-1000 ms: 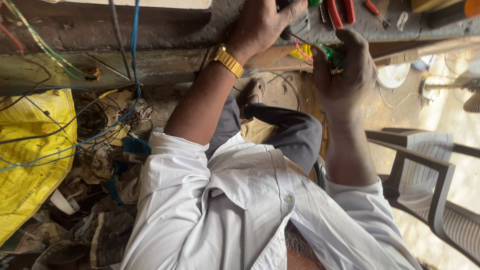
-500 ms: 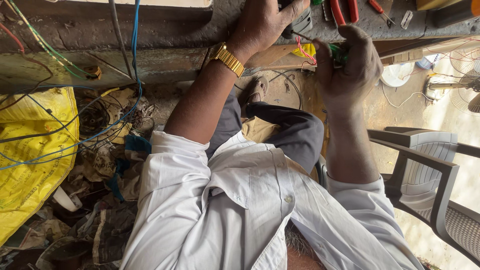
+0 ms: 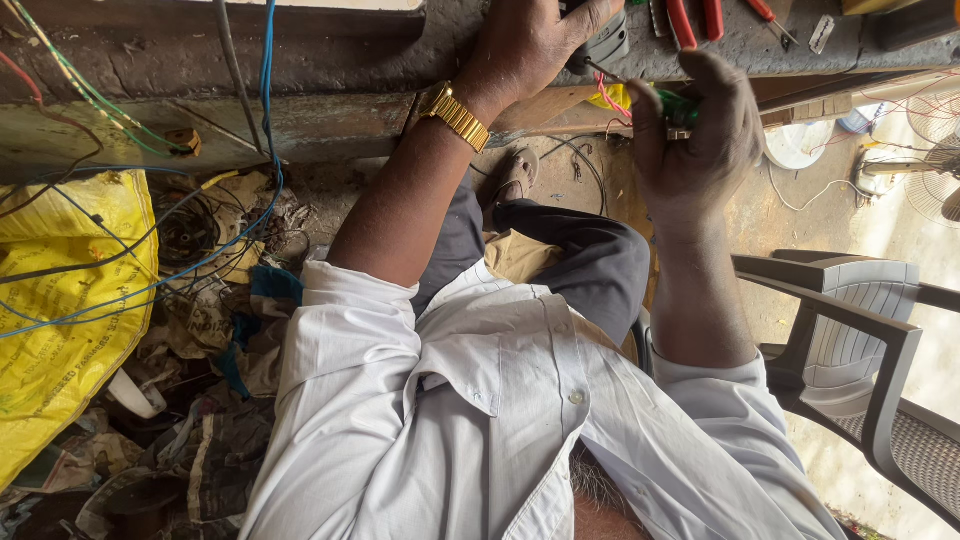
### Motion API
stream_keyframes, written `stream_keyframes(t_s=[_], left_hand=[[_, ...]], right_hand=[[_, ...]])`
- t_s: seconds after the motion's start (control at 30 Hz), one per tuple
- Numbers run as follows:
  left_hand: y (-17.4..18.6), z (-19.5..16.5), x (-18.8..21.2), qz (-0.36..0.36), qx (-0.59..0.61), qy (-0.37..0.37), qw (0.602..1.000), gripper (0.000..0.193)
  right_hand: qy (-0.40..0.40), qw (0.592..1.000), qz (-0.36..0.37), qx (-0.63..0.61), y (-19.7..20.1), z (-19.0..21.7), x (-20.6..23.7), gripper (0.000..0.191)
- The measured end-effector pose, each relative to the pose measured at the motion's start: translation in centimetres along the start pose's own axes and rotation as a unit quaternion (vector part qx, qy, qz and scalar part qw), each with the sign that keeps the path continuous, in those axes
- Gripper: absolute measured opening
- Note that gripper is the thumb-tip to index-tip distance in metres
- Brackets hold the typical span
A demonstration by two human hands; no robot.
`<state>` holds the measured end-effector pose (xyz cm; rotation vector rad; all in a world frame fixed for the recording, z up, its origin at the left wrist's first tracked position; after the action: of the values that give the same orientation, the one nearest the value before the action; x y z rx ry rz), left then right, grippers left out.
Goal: The person sits in a chair holding an electrical plug with a red wire in one hand and uses a green-handled screwdriver to tighten its screw terminals, repositioning the plug repeatedly. Later the person sets the plug aside and handles and untangles a blue electrical wire across their lap.
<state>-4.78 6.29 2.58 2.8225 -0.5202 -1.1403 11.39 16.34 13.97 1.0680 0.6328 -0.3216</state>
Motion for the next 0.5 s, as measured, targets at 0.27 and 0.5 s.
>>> stream_keyframes(t_s=[0.27,0.5], left_hand=[[-0.9,1.3,0.4,0.024,-0.018,0.03,0.999,0.033],[-0.5,0.9,0.3,0.024,-0.013,0.035,0.999,0.031]], right_hand=[[0.033,0.997,0.045,-0.053,0.3,1.4,0.0,0.037],[0.022,0.999,-0.012,0.036,-0.1,0.4,0.0,0.039]])
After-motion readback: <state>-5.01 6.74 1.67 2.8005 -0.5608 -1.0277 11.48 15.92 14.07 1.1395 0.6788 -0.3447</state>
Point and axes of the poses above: each hand's wrist, its own x-axis away from the middle knuckle, its own y-axis out of the back of the hand, z = x × y, the point moved 5 cm from there along -x, towards the middle knuckle, and after that the axes turned 6 degrees about -x, right-handed, at the moved point
